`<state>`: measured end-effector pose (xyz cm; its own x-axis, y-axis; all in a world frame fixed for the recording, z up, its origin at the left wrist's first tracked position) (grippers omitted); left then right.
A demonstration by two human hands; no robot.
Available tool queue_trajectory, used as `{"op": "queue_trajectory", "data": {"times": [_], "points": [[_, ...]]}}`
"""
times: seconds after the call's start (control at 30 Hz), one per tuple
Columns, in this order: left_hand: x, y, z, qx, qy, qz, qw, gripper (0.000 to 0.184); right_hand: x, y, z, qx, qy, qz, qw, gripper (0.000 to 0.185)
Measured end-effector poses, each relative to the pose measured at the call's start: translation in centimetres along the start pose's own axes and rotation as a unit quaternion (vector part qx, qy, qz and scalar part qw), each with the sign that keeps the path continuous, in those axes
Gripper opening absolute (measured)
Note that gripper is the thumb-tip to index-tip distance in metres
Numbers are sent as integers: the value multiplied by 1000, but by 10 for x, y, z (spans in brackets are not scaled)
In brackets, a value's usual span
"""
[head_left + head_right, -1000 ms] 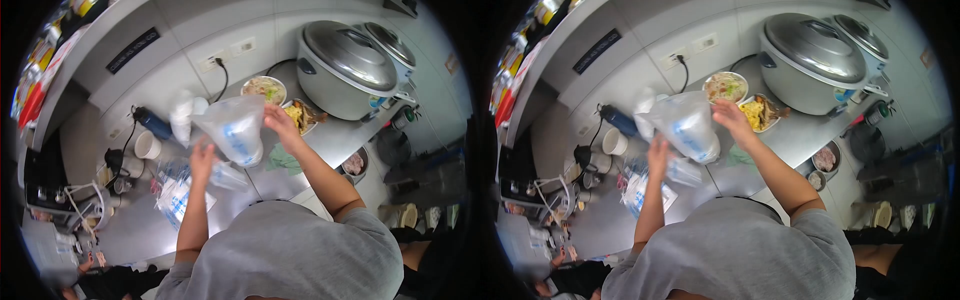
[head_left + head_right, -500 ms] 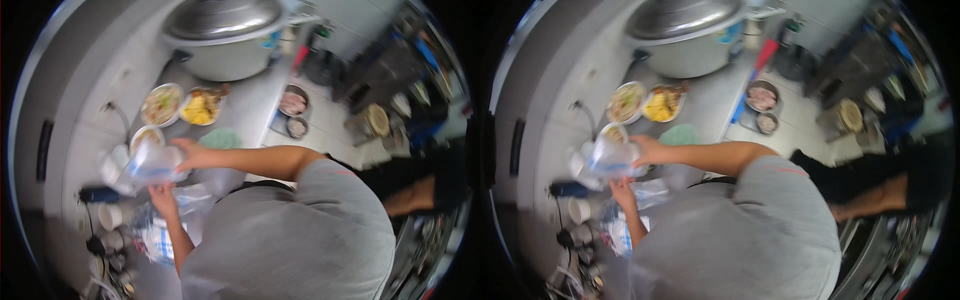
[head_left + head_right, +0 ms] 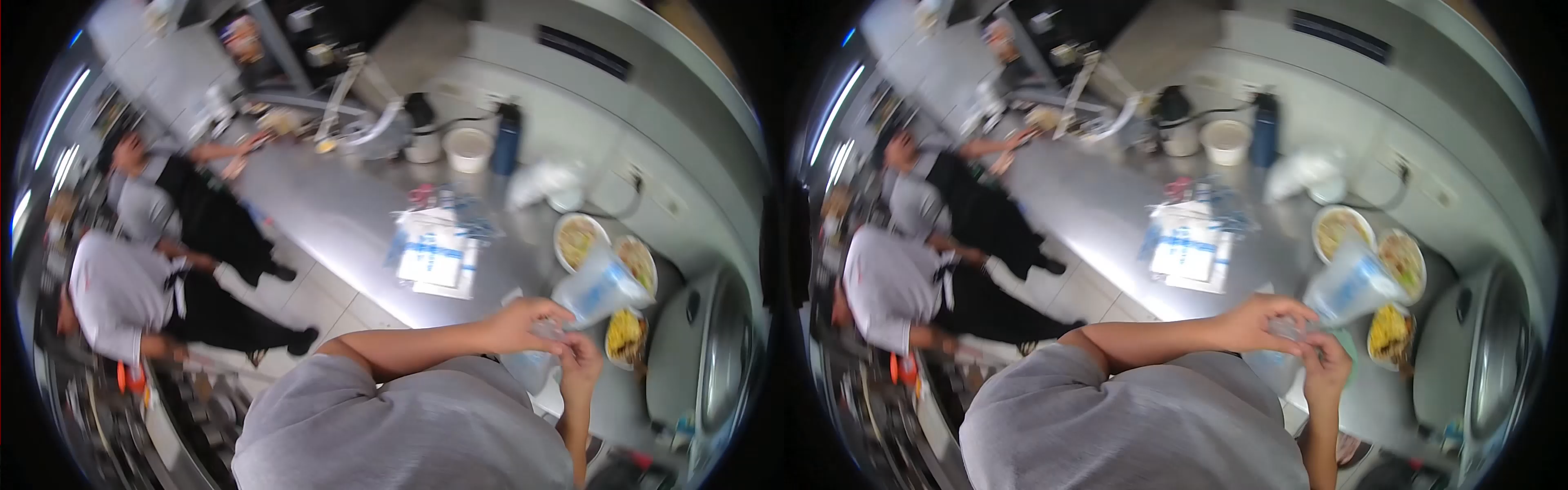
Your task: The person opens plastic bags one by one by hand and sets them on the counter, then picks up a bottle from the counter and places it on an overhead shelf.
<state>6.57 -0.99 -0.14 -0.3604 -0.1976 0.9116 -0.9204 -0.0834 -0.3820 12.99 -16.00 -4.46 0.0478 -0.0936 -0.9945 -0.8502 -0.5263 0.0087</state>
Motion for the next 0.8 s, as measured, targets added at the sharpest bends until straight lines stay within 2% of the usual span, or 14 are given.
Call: {"op": "queue_trajectory", "data": {"times": [0.03, 0.13, 0.17, 0.23, 0.27, 0.33, 0.37, 0.47, 0.5, 0.53, 0.6, 0.67, 0.73, 0.8], "points": [[-9, 6, -3, 8, -4, -9, 1000, 33, 1, -5, 0, 17, 0, -9, 1000, 12], [-28, 23, -13, 32, 21, -57, 998, 23, -1, -14, 9, -46, 57, -15, 997, 8], [-35, 27, -15, 36, 37, -73, 996, 21, -8, -14, 8, -16, 100, -58, 993, 6], [-62, 36, -28, 89, 91, -150, 980, 22, -24, -14, 11, 51, 177, -152, 971, 5], [-76, 40, -35, 114, 118, -186, 969, 23, -24, -19, 3, 64, 123, -137, 981, 5], [-108, 46, -62, 210, 69, -245, 944, 27, -26, -31, -19, 92, 16, -104, 990, 7], [-128, 48, -76, 255, 47, -272, 927, 30, -37, -33, -15, 81, 56, -125, 987, 6], [-216, 39, -108, 361, 23, -236, 902, 29, -62, -30, 1, 38, 192, -193, 961, 5], [-192, 36, -120, 418, -197, -186, 867, 30, -63, -27, 10, 16, 245, -218, 945, 5], [-164, 31, -121, 456, -402, -127, 784, 31, -65, -24, 16, -6, 298, -240, 924, 4], [-128, 14, -109, 452, -512, 4, 730, 32, -69, -15, 16, -52, 316, -260, 911, 4], [-44, -4, -95, 390, -349, 131, 842, 32, -71, -14, 11, -99, 339, -260, 898, 4], [25, -24, -59, 221, -189, 184, 939, 26, -81, -18, -8, -147, 370, -242, 885, 6], [93, -34, 2, 27, -2, 197, 980, 13, -112, -23, -21, -196, 369, -251, 873, 6]]}}
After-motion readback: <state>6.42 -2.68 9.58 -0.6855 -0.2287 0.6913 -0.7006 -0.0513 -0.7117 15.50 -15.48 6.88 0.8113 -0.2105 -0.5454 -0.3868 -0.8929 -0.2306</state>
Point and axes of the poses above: each hand's wrist, its own y-axis away from the middle knuckle, its own z-axis out of the palm, x = y × z, the point moved 7 cm from there along -y, towards the middle knuckle, and after that the axes turned 6 degrees about z, right-handed, at the moved point
